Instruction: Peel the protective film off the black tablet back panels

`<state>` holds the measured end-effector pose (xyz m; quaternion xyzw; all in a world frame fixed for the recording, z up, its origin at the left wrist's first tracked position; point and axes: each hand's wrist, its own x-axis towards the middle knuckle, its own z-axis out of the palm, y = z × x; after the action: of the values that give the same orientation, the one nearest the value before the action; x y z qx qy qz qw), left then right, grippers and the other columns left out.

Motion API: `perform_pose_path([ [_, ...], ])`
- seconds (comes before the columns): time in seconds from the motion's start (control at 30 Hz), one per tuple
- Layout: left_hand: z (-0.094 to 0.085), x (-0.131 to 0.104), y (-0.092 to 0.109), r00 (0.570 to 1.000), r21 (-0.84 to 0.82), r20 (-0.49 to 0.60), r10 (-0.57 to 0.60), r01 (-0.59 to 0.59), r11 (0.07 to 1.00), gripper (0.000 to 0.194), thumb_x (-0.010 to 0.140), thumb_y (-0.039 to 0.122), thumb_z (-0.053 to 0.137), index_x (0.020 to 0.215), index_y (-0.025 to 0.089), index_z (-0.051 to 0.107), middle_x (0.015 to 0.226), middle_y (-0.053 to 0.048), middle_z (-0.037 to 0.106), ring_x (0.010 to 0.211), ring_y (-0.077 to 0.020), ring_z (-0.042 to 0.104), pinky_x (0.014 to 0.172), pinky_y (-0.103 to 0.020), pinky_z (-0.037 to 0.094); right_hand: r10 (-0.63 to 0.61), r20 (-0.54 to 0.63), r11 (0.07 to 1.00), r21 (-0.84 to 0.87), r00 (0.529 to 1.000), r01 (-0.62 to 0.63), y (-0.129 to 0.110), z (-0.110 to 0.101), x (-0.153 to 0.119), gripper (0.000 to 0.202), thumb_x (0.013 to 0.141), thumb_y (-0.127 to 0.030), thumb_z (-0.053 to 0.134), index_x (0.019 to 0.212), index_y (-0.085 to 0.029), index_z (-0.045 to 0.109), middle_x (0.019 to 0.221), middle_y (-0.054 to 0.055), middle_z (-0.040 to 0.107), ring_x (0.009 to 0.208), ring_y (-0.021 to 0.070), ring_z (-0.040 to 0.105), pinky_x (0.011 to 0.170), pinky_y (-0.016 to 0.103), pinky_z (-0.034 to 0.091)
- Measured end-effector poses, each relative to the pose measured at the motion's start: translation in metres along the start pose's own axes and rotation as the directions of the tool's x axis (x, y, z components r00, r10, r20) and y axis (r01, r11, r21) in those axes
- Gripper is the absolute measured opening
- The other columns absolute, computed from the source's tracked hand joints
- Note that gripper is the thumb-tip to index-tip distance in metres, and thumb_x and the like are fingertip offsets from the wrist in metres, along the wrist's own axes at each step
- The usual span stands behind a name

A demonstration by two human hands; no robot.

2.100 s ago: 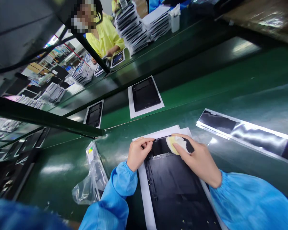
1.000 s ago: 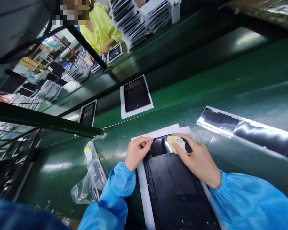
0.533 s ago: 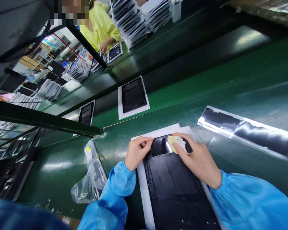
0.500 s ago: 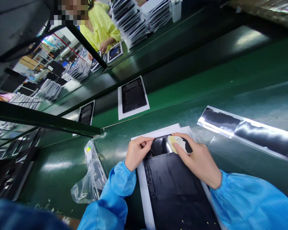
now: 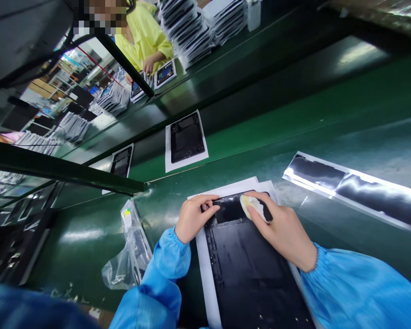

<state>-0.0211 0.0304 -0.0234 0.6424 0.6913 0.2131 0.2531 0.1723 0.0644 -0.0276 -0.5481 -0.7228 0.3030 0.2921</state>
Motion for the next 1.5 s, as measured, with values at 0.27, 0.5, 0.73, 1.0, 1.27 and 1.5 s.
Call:
perform_pose_path([
  [0.27,0.0016,-0.0011,-0.0026,1.0,0.049,0.011,0.01,-0.011,0.999,0.016,0.079,0.023,0.065,0.093,0.027,0.071,0.075,0.005,0.069,0.067,-0.0107,0.057,0.072,-0.024,0.049,0.01,0.001,1.0,-0.013,1.0,-0.01,-0.0027,-0.001,0.0,0.033,0.062,-0.041,0.038,0.088,-0.027,0.053,0.03,-0.012,0.04,0.016,0.0075,0.026,0.033,0.025,0.031],
  [0.5,0.0035,-0.0029,-0.0022,1.0,0.097,0.001,0.026,-0.026,0.995,0.016,0.081,0.024,0.063,0.095,0.028,0.07,0.077,0.004,0.068,0.07,-0.0117,0.058,0.073,-0.024,0.049,0.01,-0.005,1.0,-0.008,1.0,-0.01,-0.0039,-0.0013,0.0001,0.033,0.062,-0.041,0.037,0.087,-0.025,0.053,0.025,-0.014,0.029,0.016,0.0083,0.026,0.033,0.024,0.03],
  [0.73,0.0049,-0.0035,-0.0024,1.0,0.092,-0.006,0.03,-0.03,0.995,0.017,0.08,0.024,0.063,0.096,0.028,0.07,0.077,0.004,0.068,0.071,-0.012,0.058,0.073,-0.025,0.049,0.015,-0.002,1.0,-0.021,1.0,-0.015,-0.0052,-0.0015,0.0005,0.034,0.062,-0.042,0.036,0.086,-0.025,0.053,0.027,-0.012,0.035,0.016,0.0087,0.028,0.034,0.026,0.031],
  [1.0,0.0041,-0.0039,-0.0026,0.999,0.063,-0.02,0.026,-0.024,0.998,0.016,0.081,0.025,0.063,0.095,0.028,0.07,0.076,0.004,0.068,0.069,-0.0114,0.058,0.074,-0.024,0.049,0.031,0.006,0.999,-0.036,0.999,-0.031,-0.004,-0.0011,-0.0002,0.034,0.062,-0.044,0.035,0.087,-0.028,0.052,0.027,-0.012,0.038,0.016,0.0094,0.027,0.033,0.026,0.031],
  [1.27,0.0059,-0.0035,-0.0039,1.0,0.07,-0.019,0.025,-0.024,0.997,0.017,0.081,0.024,0.063,0.096,0.028,0.069,0.076,0.005,0.068,0.07,-0.0112,0.057,0.072,-0.024,0.049,0.034,0.009,0.999,-0.037,0.999,-0.033,-0.0046,-0.0009,-0.0003,0.035,0.063,-0.044,0.035,0.087,-0.026,0.053,0.026,-0.012,0.033,0.017,0.0097,0.028,0.035,0.026,0.031],
  [1.5,0.0072,-0.0066,-0.001,0.993,0.239,-0.011,0.114,-0.109,0.965,0.021,0.084,0.027,0.059,0.104,0.029,0.065,0.078,0.004,0.067,0.077,-0.0139,0.058,0.068,-0.024,0.047,0.028,0.009,0.999,-0.022,1.0,-0.028,-0.0053,-0.0012,-0.0001,0.034,0.062,-0.042,0.036,0.087,-0.026,0.052,0.031,-0.01,0.043,0.016,0.0085,0.028,0.035,0.026,0.032],
])
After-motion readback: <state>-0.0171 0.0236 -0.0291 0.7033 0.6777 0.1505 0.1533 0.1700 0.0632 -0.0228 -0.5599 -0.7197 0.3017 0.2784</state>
